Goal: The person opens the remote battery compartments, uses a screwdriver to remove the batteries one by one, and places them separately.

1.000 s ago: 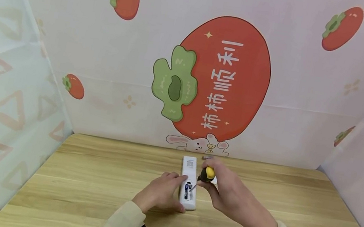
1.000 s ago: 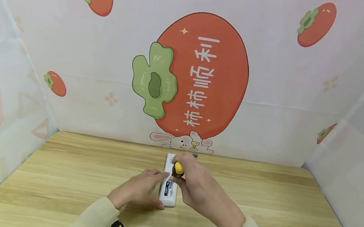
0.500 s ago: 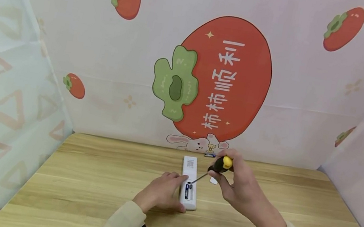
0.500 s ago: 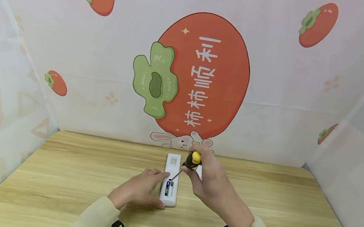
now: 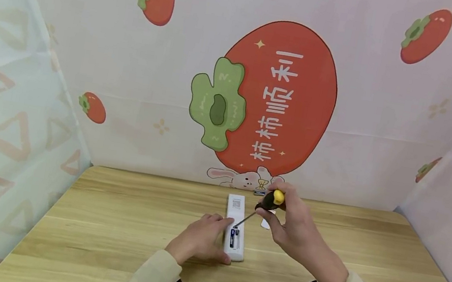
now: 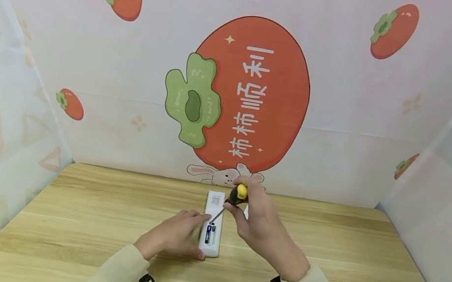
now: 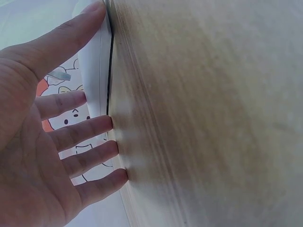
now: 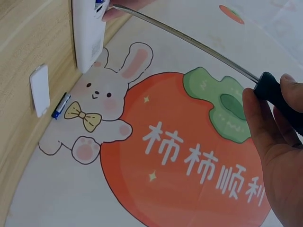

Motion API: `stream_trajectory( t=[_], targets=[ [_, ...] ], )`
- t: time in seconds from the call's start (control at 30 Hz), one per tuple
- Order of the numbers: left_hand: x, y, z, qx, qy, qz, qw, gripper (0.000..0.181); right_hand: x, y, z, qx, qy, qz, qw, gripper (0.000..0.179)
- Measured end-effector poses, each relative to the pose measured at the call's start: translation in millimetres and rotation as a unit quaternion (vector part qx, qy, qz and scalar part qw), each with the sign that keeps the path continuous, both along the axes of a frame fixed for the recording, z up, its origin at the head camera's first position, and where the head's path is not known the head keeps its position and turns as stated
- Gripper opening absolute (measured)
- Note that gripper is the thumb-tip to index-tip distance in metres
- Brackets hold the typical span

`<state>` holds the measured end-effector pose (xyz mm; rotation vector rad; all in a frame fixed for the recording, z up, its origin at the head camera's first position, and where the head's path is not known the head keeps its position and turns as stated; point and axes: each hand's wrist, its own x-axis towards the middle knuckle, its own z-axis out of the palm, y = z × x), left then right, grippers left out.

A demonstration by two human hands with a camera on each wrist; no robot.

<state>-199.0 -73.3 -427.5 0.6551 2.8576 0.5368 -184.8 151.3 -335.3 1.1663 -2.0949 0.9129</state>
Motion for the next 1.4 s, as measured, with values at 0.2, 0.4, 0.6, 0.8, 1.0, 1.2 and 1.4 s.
stream_trajectory(
  t=[0.2,0.4,0.6,0.8,1.0,1.2,1.4],
  targets=[
    [0.1,0.1,1.0,0.001,-0.004,0.002,1.0000,0.095,-2.1,-2.4,-3.5,-0.007,-0.005,-0.002,1.0000,0.069],
    [-0.3,0.1,0.6,0.001,0.000,-0.001,1.0000,0.095,-3.4,-3.4,-4.1,0.003,-0.005,-0.005,1.0000,0.067],
    [-1.2,-0.3,0.1,-0.002,0.002,-0.003,1.0000,0.096,-5.4,-4.9,-5.9,0.015,0.001,-0.014,0.9998,0.066],
    [-1.6,-1.1,0.9,-0.001,0.002,-0.004,1.0000,0.095,-9.2,-6.9,-6.6,0.021,-0.001,-0.005,0.9998,0.064],
    [-1.1,-0.8,1.9,-0.005,0.009,-0.007,0.9999,0.095,-20.3,-10.2,-0.1,0.024,-0.056,0.001,0.9981,0.064],
    [-0.4,-0.4,2.9,-0.007,0.014,-0.011,0.9998,0.094,-36.3,-14.1,10.5,0.044,-0.129,-0.023,0.9904,0.061],
    [0.8,-0.5,2.9,-0.009,0.021,-0.012,0.9997,0.094,-50.2,-19.2,15.5,0.049,-0.167,-0.044,0.9838,0.070]
  ],
)
